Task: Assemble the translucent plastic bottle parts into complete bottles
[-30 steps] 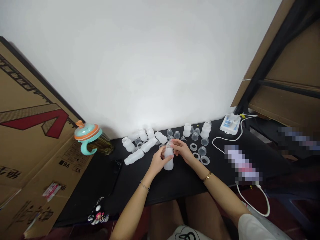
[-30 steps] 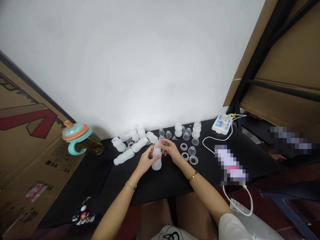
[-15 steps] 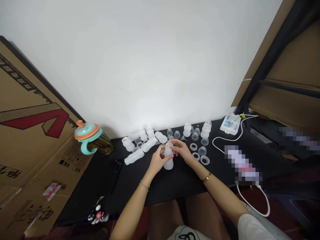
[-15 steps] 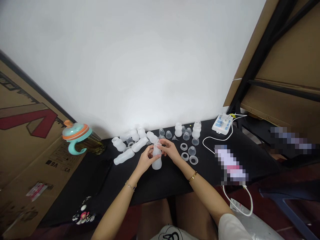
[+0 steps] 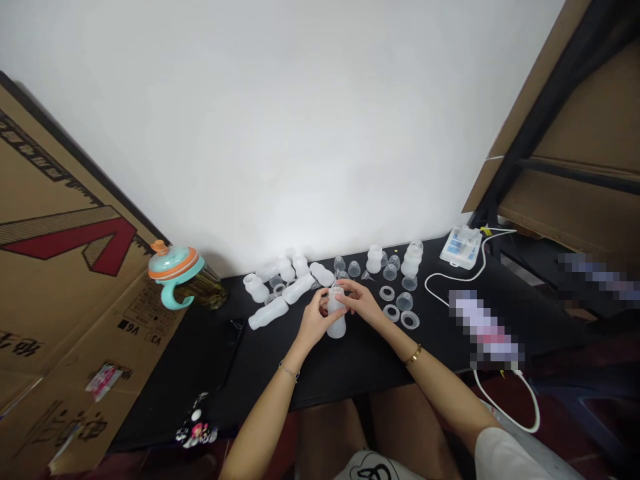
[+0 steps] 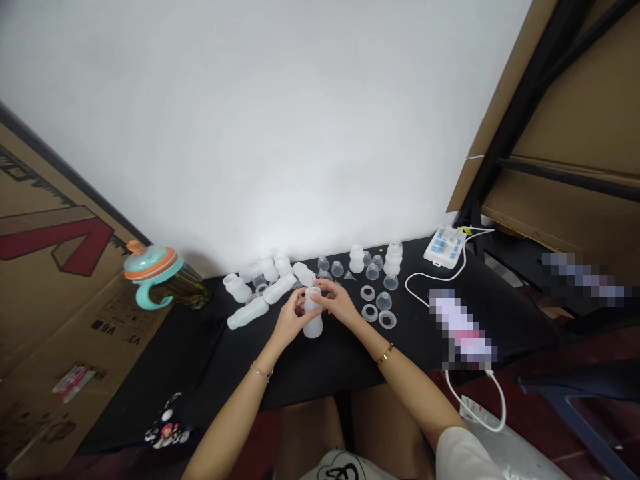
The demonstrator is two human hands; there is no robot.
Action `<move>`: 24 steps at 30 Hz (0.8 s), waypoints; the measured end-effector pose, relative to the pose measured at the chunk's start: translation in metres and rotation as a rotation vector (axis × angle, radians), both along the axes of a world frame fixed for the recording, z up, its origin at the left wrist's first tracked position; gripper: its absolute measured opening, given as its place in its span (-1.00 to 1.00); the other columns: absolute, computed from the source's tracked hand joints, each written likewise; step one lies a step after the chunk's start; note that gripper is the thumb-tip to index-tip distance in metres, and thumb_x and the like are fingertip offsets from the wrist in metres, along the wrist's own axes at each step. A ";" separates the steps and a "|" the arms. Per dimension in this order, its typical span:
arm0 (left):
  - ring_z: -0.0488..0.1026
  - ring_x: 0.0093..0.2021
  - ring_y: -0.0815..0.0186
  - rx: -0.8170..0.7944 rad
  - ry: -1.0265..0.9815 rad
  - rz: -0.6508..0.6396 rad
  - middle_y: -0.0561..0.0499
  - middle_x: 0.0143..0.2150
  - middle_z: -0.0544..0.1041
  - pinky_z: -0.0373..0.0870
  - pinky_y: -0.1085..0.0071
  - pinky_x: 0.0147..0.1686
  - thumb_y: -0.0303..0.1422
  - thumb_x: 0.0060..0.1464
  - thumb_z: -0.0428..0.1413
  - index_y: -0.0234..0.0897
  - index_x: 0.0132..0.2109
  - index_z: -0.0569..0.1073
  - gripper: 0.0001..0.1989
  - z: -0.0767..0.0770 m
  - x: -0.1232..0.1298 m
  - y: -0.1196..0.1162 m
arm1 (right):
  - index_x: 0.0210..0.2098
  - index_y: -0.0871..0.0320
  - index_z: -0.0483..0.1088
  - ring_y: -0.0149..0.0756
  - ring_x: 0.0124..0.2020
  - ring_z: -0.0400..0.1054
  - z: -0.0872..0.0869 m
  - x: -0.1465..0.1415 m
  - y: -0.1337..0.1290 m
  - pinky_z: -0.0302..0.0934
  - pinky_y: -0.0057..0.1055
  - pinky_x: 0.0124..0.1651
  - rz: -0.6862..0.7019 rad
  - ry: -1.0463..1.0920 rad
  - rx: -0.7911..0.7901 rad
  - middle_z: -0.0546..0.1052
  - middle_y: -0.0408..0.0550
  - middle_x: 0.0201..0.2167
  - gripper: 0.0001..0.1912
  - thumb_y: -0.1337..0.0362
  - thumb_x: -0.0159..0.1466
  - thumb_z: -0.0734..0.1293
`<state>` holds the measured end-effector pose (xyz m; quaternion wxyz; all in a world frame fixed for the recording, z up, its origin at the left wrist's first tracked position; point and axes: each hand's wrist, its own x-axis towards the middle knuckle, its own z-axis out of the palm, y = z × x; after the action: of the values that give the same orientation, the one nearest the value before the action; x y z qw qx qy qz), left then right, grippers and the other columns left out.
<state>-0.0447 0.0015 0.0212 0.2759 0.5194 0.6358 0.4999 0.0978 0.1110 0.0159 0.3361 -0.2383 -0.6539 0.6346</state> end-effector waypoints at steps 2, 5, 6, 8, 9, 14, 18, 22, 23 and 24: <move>0.48 -0.31 0.30 0.001 0.001 0.009 0.02 -0.23 0.63 0.35 0.39 -0.27 -0.10 0.01 0.33 -0.23 0.13 0.32 -0.38 0.000 0.000 0.000 | 0.06 0.06 0.46 -0.50 -0.56 0.32 0.000 0.000 0.000 0.13 -0.55 -0.64 0.010 0.001 0.002 0.56 -0.02 -0.07 -0.46 0.04 0.13 0.50; 0.46 -0.33 0.31 0.007 -0.003 0.010 0.01 -0.23 0.63 0.35 0.39 -0.28 -0.10 0.01 0.32 -0.24 0.15 0.32 -0.37 0.000 0.000 0.000 | 0.05 0.06 0.45 -0.51 -0.56 0.32 -0.001 0.000 0.001 0.14 -0.56 -0.64 0.022 0.019 -0.005 0.56 -0.04 -0.09 -0.47 0.04 0.13 0.50; 0.45 -0.34 0.32 0.008 -0.001 0.010 0.01 -0.24 0.63 0.35 0.39 -0.30 -0.10 0.01 0.32 -0.24 0.15 0.33 -0.36 0.000 0.000 0.000 | 0.05 0.06 0.45 -0.51 -0.57 0.32 -0.001 0.000 0.001 0.14 -0.56 -0.64 0.027 0.029 -0.016 0.56 -0.04 -0.09 -0.47 0.03 0.14 0.50; 0.45 -0.36 0.32 0.014 0.008 0.009 0.01 -0.24 0.62 0.34 0.39 -0.31 -0.10 0.01 0.32 -0.24 0.15 0.33 -0.37 -0.001 0.000 0.000 | 0.04 0.06 0.45 -0.51 -0.57 0.32 -0.001 -0.001 0.001 0.14 -0.56 -0.64 0.035 0.048 -0.049 0.56 -0.05 -0.10 -0.48 0.03 0.14 0.51; 0.45 -0.35 0.32 0.022 0.011 0.008 0.01 -0.23 0.63 0.35 0.39 -0.30 -0.10 0.02 0.32 -0.24 0.15 0.33 -0.37 -0.001 0.000 0.000 | 0.04 0.07 0.45 -0.51 -0.58 0.32 -0.001 -0.001 0.001 0.15 -0.56 -0.64 0.039 0.055 -0.069 0.57 -0.05 -0.12 -0.48 0.04 0.14 0.51; 0.49 -0.32 0.29 0.055 0.007 -0.001 0.00 -0.23 0.63 0.38 0.38 -0.29 -0.09 0.02 0.31 -0.24 0.15 0.33 -0.38 -0.002 -0.001 0.000 | 0.02 0.08 0.45 -0.51 -0.59 0.32 0.001 -0.002 0.001 0.16 -0.56 -0.65 0.060 0.086 -0.128 0.58 -0.06 -0.16 -0.48 0.04 0.12 0.52; 0.49 -0.33 0.29 0.047 0.029 0.008 0.01 -0.24 0.63 0.38 0.38 -0.30 -0.08 0.02 0.31 -0.25 0.17 0.35 -0.35 -0.002 -0.001 0.001 | 0.01 0.10 0.46 -0.52 -0.59 0.32 0.002 -0.001 0.000 0.14 -0.56 -0.65 0.051 0.082 -0.107 0.57 -0.05 -0.15 -0.48 0.06 0.11 0.53; 0.49 -0.30 0.27 0.037 0.036 0.004 0.01 -0.23 0.62 0.38 0.37 -0.29 -0.06 0.02 0.30 -0.24 0.20 0.36 -0.33 -0.001 -0.001 0.001 | 0.00 0.09 0.47 -0.52 -0.58 0.31 0.003 0.000 -0.001 0.14 -0.55 -0.64 0.036 0.074 -0.083 0.58 -0.05 -0.12 -0.49 0.05 0.11 0.53; 0.49 -0.30 0.27 0.031 0.034 0.003 0.01 -0.23 0.62 0.38 0.37 -0.29 -0.06 0.02 0.30 -0.24 0.20 0.36 -0.33 -0.001 -0.001 0.000 | 0.00 0.09 0.47 -0.52 -0.58 0.31 0.003 0.000 -0.001 0.14 -0.55 -0.64 0.031 0.072 -0.078 0.58 -0.05 -0.12 -0.49 0.05 0.11 0.53; 0.49 -0.31 0.27 0.027 0.033 0.005 0.01 -0.23 0.62 0.38 0.37 -0.29 -0.06 0.02 0.30 -0.24 0.21 0.36 -0.32 -0.001 -0.001 0.000 | 0.00 0.09 0.47 -0.52 -0.58 0.31 0.003 0.000 -0.001 0.14 -0.55 -0.63 0.027 0.071 -0.073 0.58 -0.05 -0.12 -0.48 0.04 0.11 0.53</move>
<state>-0.0455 0.0018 0.0206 0.2572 0.5295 0.6347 0.5006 0.0979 0.1099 0.0185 0.3415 -0.2190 -0.6212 0.6704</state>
